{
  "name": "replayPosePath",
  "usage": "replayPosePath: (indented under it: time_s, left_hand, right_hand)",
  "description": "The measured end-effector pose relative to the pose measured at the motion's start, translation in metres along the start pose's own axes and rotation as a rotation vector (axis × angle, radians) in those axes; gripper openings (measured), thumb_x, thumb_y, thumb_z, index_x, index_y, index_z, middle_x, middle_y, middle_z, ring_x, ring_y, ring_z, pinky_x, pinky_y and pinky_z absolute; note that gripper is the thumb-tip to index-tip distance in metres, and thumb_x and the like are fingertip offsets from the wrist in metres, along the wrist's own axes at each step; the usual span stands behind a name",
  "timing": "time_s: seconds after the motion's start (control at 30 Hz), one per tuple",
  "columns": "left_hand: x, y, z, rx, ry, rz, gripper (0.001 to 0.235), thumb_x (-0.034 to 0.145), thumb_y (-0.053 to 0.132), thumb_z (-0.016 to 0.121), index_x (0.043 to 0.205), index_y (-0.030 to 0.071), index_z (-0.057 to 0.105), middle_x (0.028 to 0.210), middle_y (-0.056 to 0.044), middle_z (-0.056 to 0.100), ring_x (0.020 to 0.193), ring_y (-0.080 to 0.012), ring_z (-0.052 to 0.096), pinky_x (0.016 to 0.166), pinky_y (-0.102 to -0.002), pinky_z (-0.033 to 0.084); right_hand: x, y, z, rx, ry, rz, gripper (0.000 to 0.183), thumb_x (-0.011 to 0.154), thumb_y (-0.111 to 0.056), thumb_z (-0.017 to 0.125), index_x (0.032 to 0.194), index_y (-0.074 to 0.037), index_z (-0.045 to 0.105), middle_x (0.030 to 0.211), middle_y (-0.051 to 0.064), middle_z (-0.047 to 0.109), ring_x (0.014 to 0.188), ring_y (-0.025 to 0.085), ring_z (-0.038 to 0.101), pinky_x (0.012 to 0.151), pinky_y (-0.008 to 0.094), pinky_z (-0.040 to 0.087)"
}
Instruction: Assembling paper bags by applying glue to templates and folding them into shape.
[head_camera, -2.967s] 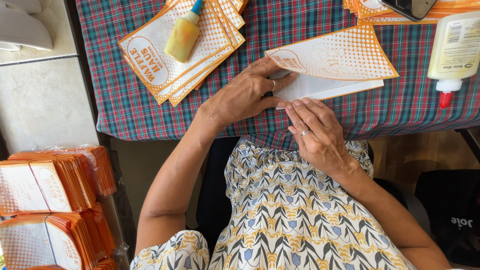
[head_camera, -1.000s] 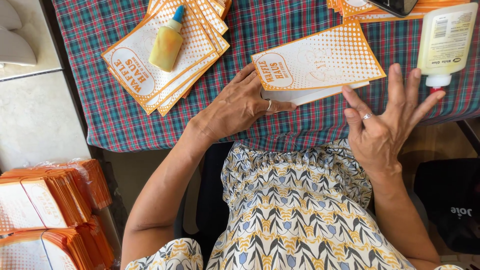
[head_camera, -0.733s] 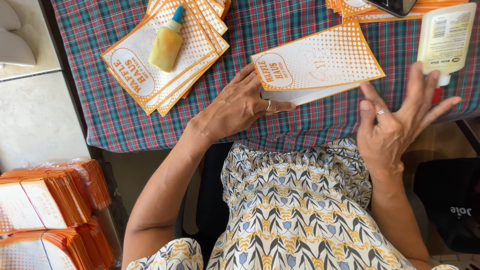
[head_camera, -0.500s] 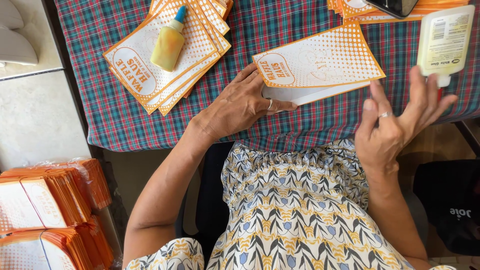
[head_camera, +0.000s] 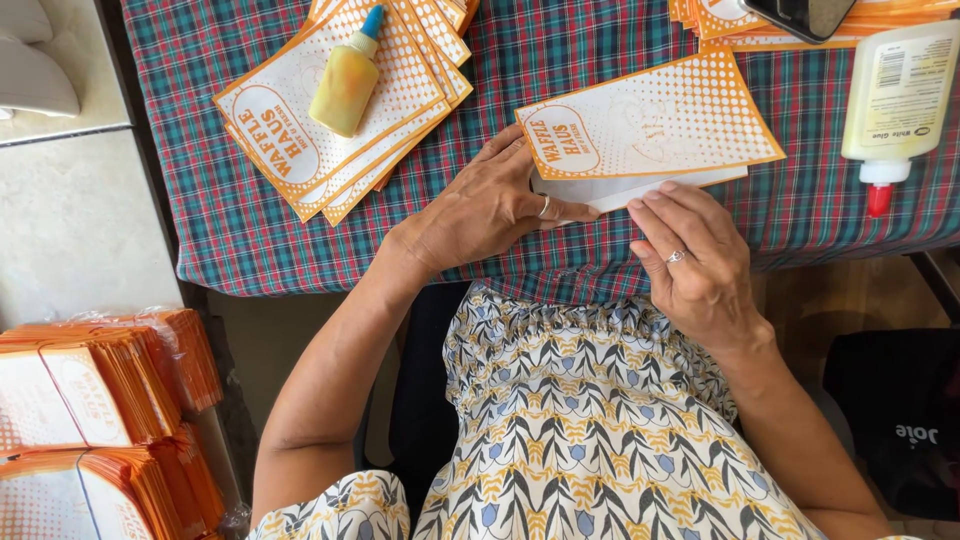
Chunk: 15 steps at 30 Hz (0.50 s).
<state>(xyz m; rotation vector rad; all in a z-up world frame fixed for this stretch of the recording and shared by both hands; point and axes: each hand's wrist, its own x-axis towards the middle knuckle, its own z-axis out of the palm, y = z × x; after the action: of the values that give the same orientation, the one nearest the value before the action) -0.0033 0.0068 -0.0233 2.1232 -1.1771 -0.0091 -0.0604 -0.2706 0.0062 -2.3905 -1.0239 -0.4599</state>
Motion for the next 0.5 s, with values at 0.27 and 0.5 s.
replayPosePath:
  time_s: [0.27,0.5]
  left_hand:
    - [0.0,0.0,0.0,-0.176,0.047,-0.068,0.026,0.107,0.011,0.061,0.129,0.02,0.071,0.133,-0.019,0.057,0.136,-0.0443,0.049,0.119,-0.056,0.032]
    - [0.001,0.007,0.005,-0.146,0.111,-0.13,0.022,0.103,0.023,0.067,0.12,0.01,0.073,0.132,-0.024,0.056,0.135,-0.0452,0.046,0.119,-0.053,0.032]
  right_hand:
    - [0.008,-0.018,-0.001,-0.197,-0.043,0.031,0.04,0.109,-0.031,0.057,0.128,-0.001,0.075,0.114,0.019,0.066,0.117,0.038,0.063,0.105,0.052,0.058]
    - [0.008,-0.037,0.006,-0.549,-0.204,0.049,0.06,0.099,-0.073,0.043,0.148,-0.042,0.058,0.123,0.02,0.061,0.122,0.039,0.063,0.106,0.05,0.057]
